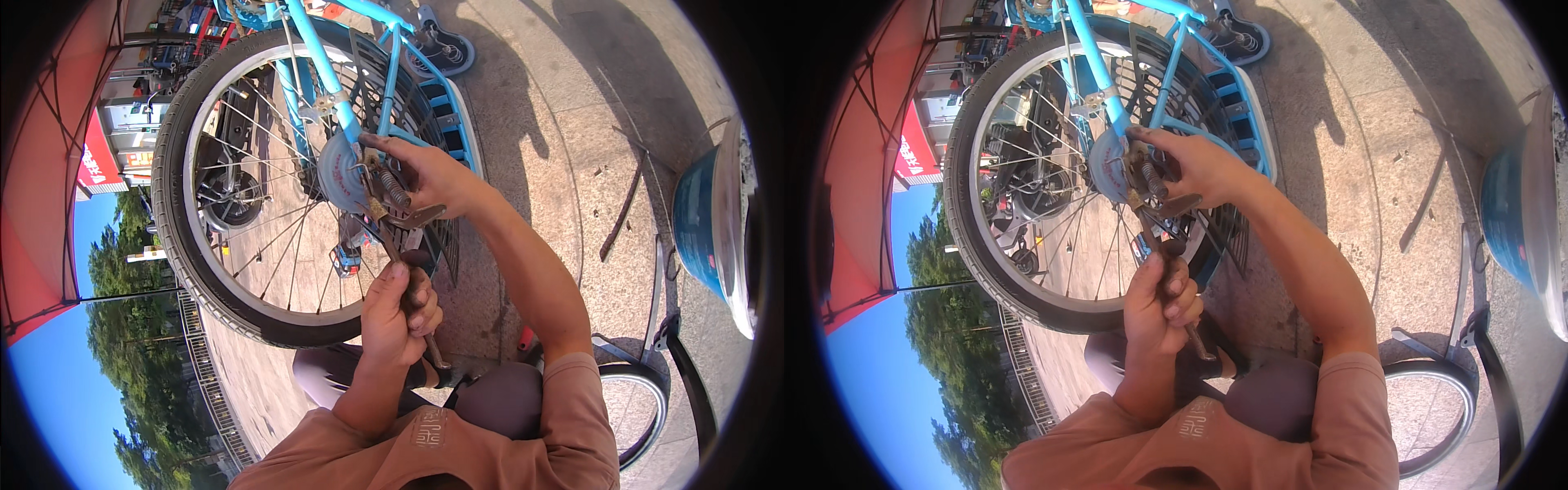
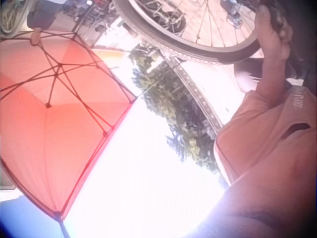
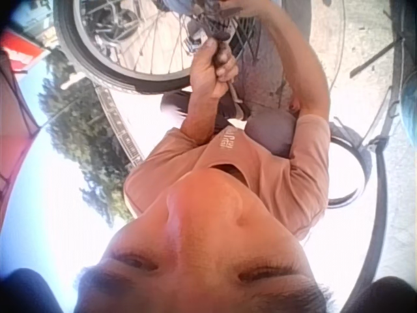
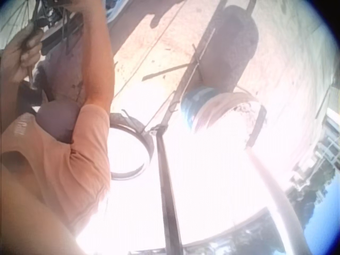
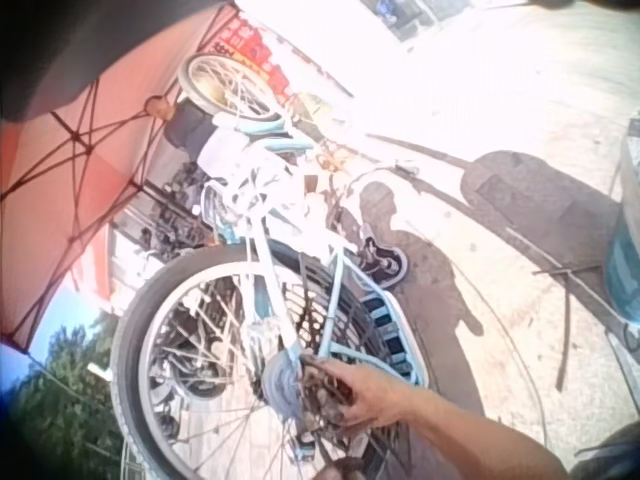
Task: The person repairs a bicycle wheel by hand, adjusting the chain and spokes. They use tools to tighten components and ensure the wheel is properly aligned.
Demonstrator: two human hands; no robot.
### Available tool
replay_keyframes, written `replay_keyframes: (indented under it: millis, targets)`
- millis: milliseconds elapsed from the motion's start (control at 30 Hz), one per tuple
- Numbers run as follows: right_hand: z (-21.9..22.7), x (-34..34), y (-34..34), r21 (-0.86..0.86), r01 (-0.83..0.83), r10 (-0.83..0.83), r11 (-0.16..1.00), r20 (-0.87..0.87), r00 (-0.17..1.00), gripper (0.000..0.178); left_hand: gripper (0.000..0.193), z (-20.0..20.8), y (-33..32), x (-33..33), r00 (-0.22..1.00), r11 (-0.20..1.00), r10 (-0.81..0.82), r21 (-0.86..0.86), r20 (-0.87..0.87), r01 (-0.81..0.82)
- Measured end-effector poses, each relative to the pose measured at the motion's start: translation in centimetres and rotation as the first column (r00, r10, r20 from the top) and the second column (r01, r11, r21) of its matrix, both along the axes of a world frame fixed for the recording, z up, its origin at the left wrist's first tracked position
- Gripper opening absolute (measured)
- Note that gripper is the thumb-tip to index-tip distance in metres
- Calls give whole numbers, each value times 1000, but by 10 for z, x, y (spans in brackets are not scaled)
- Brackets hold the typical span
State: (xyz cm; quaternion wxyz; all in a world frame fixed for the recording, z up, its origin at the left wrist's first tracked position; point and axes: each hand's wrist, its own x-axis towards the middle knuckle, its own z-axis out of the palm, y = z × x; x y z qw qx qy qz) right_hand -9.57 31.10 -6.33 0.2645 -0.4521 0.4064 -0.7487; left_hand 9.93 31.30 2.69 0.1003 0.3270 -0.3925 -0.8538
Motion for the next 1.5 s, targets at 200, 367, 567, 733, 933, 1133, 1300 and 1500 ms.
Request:
replay_keyframes:
  millis: [200,367,567,733,933,1133,1300,1500]
  targets:
    - [3,6,16,151,303,-286,941,-127,950,68,16,-11,-5,-3,986,983,155,-105,54,-149]
    - [-11,29,14,107,354,-366,929,126,922,50,15,-12,-5,0,983,967,150,-224,109,-123]
    - [-15,40,1,20,441,-435,897,207,876,37,15,-12,-7,1,977,953,160,-281,142,-115]
    - [-11,35,-2,28,395,-389,918,243,888,37,16,-18,-9,2,975,939,166,-324,145,-112]
    - [-5,31,-5,75,292,-301,954,209,930,37,19,-22,-10,4,974,935,163,-341,156,-101]
    - [-1,18,-10,120,378,-373,918,-64,926,36,15,-23,-21,3,995,972,98,-217,27,-90]
    - [1,12,-9,9,493,-475,870,-254,842,37,29,-31,-36,2,994,968,108,-227,-22,-111]
    - [1,5,-9,-30,506,-481,862,-359,800,26,35,-73,-37,10,975,926,218,-306,-49,-223]
